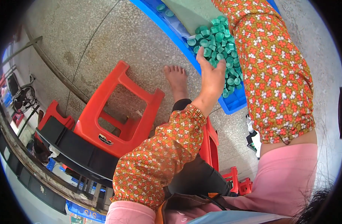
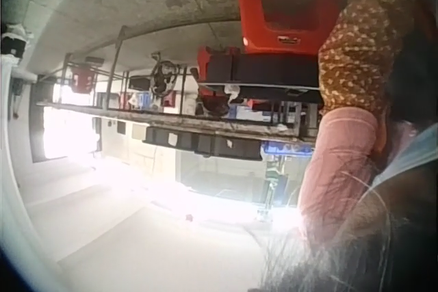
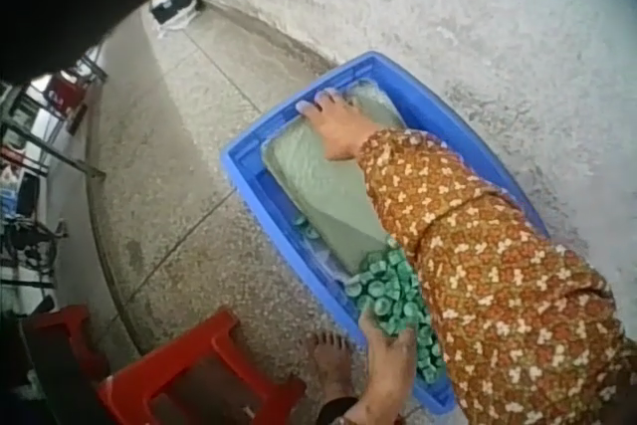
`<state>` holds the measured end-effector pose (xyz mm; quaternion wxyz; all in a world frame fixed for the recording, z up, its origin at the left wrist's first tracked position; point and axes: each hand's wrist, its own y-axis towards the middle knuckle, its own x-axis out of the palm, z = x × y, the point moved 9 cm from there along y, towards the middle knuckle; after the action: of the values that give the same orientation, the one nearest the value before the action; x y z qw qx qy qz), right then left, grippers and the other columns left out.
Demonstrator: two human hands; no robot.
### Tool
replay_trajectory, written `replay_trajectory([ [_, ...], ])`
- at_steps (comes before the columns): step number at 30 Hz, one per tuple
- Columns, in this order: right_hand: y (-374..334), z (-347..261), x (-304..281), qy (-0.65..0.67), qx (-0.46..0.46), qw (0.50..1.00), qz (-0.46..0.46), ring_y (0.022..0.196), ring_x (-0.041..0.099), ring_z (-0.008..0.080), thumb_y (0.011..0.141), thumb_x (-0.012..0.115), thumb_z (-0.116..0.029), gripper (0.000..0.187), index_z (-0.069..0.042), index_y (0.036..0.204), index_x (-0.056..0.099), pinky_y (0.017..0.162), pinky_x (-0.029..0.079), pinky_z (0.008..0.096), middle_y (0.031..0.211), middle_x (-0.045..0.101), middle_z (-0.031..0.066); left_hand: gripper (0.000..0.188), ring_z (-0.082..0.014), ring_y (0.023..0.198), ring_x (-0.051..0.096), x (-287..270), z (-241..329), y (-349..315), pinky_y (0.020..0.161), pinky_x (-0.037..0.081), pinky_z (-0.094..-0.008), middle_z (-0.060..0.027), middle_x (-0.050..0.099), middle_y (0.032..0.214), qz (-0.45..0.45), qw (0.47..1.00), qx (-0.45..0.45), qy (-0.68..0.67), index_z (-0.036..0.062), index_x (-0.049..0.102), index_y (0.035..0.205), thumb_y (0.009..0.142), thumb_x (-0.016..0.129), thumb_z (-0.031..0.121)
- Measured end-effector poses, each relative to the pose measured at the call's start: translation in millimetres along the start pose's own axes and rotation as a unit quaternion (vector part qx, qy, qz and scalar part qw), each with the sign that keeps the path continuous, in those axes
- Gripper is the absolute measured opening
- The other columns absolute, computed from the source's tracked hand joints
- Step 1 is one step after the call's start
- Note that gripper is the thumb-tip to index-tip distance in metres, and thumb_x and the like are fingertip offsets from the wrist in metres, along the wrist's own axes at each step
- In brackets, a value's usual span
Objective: The person sorts green and white bottle cap inserts by hand into plastic trays and plastic bags.
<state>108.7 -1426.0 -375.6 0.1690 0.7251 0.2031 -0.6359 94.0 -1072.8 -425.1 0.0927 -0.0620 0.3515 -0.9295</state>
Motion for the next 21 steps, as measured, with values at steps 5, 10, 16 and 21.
replay_trajectory([
  [5,2,1,30,0.144,-0.002,0.981,-0.128,0.150,0.025,0.0424,0.077,0.070,-0.008,0.085,-0.012,0.154,0.034,0.114,0.035,0.0645,0.154,0.036,0.0202,0.093,-0.0388,0.152,0.020,6,-25,15,0.123,0.020,-0.0396,-0.0285,0.016,0.163,0.017,0.980,-0.173,-0.098,-0.0081,0.007,0.157,0.091,0.066,0.021],
  [10,-15,8,38,0.040,-0.007,0.998,-0.058,0.151,0.023,0.0422,0.078,0.074,-0.010,0.087,-0.012,0.155,0.033,0.114,0.036,0.0621,0.157,0.033,0.0197,0.100,-0.0362,0.154,0.015,8,-53,33,0.125,0.017,-0.0394,-0.0270,0.014,0.165,0.034,0.981,-0.186,-0.052,-0.0103,0.004,0.157,0.089,0.069,0.024],
  [16,-81,5,11,0.213,0.017,0.977,-0.023,0.148,0.032,0.0406,0.085,0.075,-0.023,0.081,-0.018,0.156,0.037,0.116,0.031,0.0613,0.158,0.035,0.0197,0.094,-0.0377,0.146,0.031,-12,-58,43,0.121,0.025,-0.0407,-0.0265,0.036,0.153,0.081,0.984,-0.157,0.037,-0.0090,0.020,0.153,0.079,0.075,0.013],
  [21,-303,130,21,0.030,0.217,0.961,0.172,0.131,0.047,0.0399,0.095,0.067,-0.034,0.056,-0.020,0.146,0.051,0.108,0.037,0.0532,0.138,0.052,0.0213,0.089,-0.0376,0.136,0.040,21,-74,30,0.112,0.039,-0.0452,-0.0224,0.032,0.151,0.114,0.954,-0.156,0.228,0.0068,0.019,0.154,0.085,0.075,0.020],
])
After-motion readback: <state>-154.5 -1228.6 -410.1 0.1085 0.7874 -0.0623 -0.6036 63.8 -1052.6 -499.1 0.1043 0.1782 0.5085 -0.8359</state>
